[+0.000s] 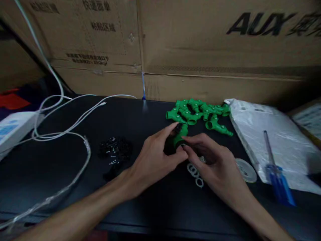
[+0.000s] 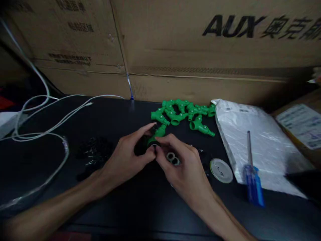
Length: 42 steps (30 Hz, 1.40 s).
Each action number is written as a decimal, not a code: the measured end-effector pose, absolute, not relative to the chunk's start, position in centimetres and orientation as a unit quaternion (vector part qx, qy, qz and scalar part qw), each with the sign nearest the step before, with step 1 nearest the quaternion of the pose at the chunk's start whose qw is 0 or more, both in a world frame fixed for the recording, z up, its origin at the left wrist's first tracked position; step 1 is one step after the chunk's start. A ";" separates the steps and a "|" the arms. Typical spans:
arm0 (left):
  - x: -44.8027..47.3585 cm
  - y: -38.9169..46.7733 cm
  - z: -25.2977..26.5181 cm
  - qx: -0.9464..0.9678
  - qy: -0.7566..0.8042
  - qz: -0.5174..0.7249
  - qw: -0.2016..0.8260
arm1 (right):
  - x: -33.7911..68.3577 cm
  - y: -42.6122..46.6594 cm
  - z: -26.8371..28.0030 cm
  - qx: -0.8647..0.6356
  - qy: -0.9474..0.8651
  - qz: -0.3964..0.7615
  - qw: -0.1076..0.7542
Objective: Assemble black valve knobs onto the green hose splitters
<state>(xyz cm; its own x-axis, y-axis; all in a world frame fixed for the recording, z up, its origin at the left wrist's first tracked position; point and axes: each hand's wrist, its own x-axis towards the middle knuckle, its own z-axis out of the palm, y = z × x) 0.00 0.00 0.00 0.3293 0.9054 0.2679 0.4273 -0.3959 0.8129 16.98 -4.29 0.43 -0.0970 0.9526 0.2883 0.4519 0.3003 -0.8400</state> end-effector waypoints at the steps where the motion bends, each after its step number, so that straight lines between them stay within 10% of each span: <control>1: -0.1 0.0 0.1 0.747 0.442 0.370 0.332 | 17.1 -4.2 0.7 -0.508 -0.687 0.298 0.427; 18: -0.6 0.5 -0.2 0.661 0.425 0.344 0.515 | 18.0 -3.3 0.2 -0.465 -0.745 0.214 0.426; 42: -0.7 0.4 0.1 0.667 0.419 0.331 0.520 | 18.1 -3.2 0.5 -0.442 -0.769 0.167 0.430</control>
<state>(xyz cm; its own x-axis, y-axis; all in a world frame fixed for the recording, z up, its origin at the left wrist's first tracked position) -0.66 0.39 0.10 0.4292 0.9032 0.0061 0.2142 -0.1083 0.9708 18.11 -3.24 0.45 -0.2395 0.8232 0.5148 0.5355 0.5543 -0.6371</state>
